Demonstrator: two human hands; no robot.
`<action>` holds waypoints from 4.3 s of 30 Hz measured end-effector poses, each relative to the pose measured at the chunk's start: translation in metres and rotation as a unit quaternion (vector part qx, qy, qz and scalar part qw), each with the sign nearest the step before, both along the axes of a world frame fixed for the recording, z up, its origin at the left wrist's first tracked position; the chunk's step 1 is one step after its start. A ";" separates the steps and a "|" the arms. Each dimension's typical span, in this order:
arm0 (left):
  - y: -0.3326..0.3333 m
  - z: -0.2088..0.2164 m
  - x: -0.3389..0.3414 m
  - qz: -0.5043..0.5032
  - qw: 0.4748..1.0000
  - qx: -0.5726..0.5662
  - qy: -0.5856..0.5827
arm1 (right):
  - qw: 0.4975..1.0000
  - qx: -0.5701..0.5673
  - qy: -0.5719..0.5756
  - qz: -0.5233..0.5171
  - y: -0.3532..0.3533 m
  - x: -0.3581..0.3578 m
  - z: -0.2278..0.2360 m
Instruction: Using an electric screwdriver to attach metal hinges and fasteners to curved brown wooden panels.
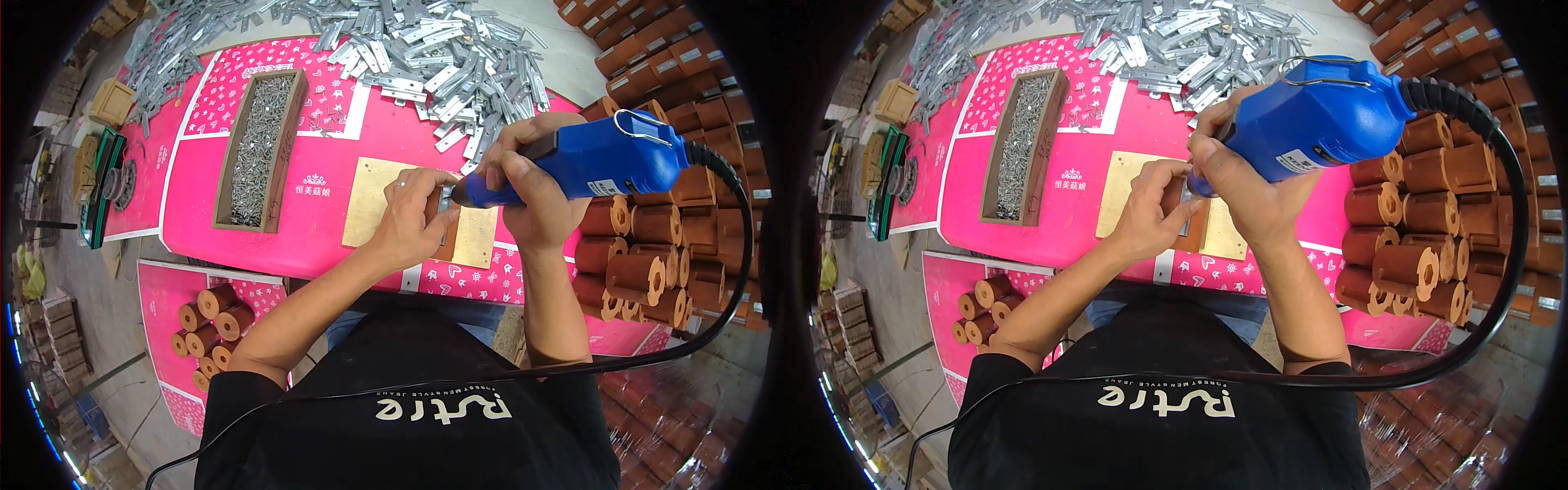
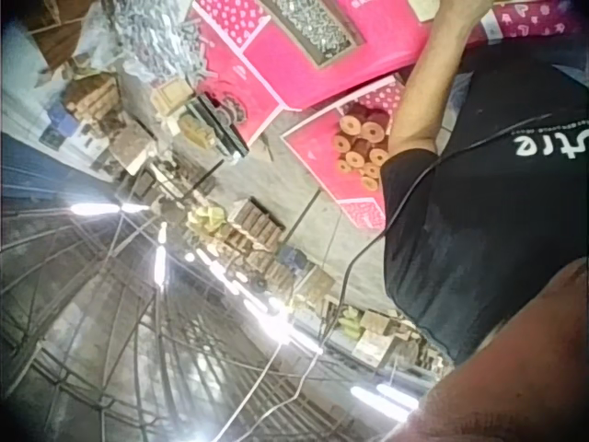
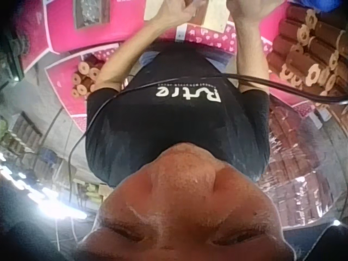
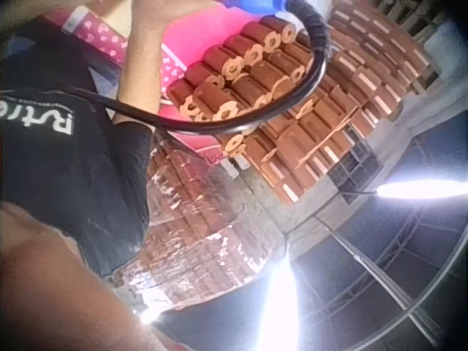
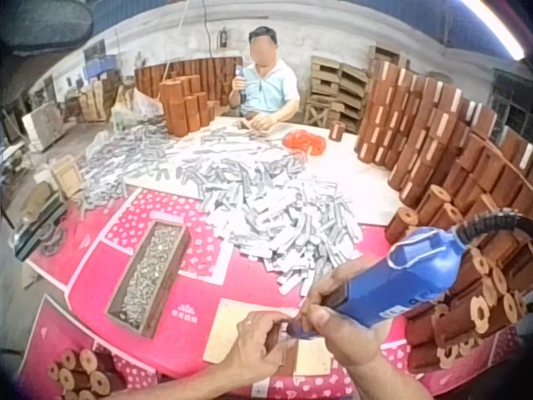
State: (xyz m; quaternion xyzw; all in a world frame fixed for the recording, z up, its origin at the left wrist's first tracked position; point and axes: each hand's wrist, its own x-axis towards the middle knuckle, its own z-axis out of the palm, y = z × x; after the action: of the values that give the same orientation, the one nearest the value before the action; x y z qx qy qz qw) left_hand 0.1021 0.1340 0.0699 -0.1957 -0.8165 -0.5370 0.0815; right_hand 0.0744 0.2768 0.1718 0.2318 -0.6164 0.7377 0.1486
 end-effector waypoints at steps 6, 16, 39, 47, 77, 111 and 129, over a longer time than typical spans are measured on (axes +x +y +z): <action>-0.004 0.001 0.000 0.001 1.000 -0.020 0.010 | 0.998 -0.020 -0.029 0.045 0.001 -0.003 -0.005; -0.008 -0.010 0.001 0.008 0.997 0.078 -0.020 | 0.959 -0.146 0.040 0.238 0.031 0.006 0.024; -0.102 -0.020 -0.115 0.158 0.883 -0.425 0.117 | 0.984 -0.165 -0.066 0.004 0.053 0.058 -0.021; -0.067 0.033 -0.020 -0.067 0.889 0.228 -0.391 | 0.972 -0.233 -0.014 0.014 0.043 0.052 0.003; -0.025 0.024 0.030 0.048 0.980 -0.070 0.180 | 0.972 -0.232 0.017 0.044 0.036 0.049 0.023; -0.011 0.022 0.036 0.001 0.996 -0.063 0.068 | 0.984 -0.159 -0.036 0.073 0.015 0.047 0.021; -0.009 -0.009 0.035 0.020 0.997 0.000 0.069 | 0.998 -0.009 -0.055 0.044 -0.002 0.043 0.008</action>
State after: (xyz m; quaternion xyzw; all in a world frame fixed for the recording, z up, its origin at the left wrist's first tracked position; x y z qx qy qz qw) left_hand 0.1367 0.1254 0.0608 -0.2159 -0.8126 -0.5205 0.1484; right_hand 0.1170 0.2750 0.1801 0.2165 -0.6063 0.7605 0.0844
